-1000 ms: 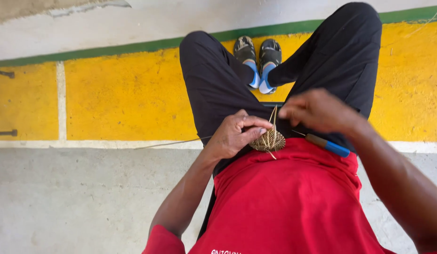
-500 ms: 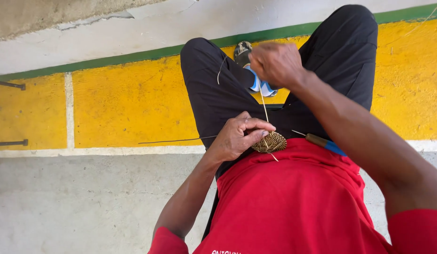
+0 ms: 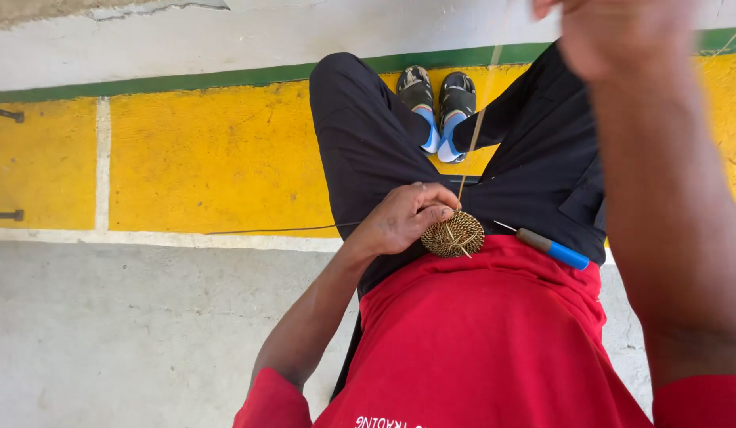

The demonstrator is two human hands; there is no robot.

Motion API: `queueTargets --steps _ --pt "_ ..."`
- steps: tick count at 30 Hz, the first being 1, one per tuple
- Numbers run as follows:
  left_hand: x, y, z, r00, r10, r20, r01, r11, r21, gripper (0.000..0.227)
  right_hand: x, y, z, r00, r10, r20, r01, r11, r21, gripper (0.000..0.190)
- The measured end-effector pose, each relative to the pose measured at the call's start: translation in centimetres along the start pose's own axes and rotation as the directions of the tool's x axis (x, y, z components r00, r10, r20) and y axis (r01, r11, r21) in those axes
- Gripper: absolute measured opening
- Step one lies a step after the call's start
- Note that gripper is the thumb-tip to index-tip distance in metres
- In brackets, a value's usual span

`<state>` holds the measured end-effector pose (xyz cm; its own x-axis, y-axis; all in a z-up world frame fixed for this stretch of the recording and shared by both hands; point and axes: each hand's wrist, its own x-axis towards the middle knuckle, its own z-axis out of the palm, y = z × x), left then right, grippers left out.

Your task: The person is weaving thin bamboo strips together to form a circular base or object.

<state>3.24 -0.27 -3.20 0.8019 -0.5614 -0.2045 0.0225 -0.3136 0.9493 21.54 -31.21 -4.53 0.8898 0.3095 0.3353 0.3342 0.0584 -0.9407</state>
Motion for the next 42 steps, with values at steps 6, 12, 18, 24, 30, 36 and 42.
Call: queueTargets --steps 6,12,18,24,30,36,42 --pt "0.0 -0.9 -0.7 0.991 0.127 0.051 -0.133 0.983 0.125 0.024 -7.6 -11.0 9.8 0.990 0.103 -0.094 -0.043 0.866 0.499 0.022" --pt "0.4 -0.5 -0.6 0.997 0.068 0.025 -0.070 0.992 0.100 0.024 -15.7 -8.1 12.8 0.852 0.519 -0.064 -0.506 0.849 0.151 0.031" --pt "0.7 -0.3 -0.2 0.998 0.062 0.026 -0.064 0.997 0.053 0.023 -16.6 -9.2 13.6 0.850 0.518 -0.093 -0.518 0.855 0.027 0.025" --pt "0.3 -0.3 -0.1 1.000 -0.007 0.008 0.007 1.000 0.006 0.024 -16.5 -9.1 14.3 0.950 0.298 -0.093 -0.311 0.926 -0.212 0.008" --pt "0.5 -0.7 -0.1 1.000 0.010 0.000 -0.010 1.000 0.014 0.025 -16.2 -8.8 14.3 0.956 0.284 -0.075 -0.294 0.932 -0.212 0.007" --pt "0.4 -0.3 -0.1 1.000 0.011 -0.004 -0.011 0.999 0.034 0.026 -16.5 -8.1 14.3 0.974 0.214 -0.068 -0.224 0.907 -0.356 0.010" --pt "-0.2 -0.3 0.4 0.994 0.088 -0.062 -0.080 0.989 0.127 0.025 -14.8 -8.2 11.9 0.941 0.302 0.154 -0.209 0.875 -0.437 0.016"
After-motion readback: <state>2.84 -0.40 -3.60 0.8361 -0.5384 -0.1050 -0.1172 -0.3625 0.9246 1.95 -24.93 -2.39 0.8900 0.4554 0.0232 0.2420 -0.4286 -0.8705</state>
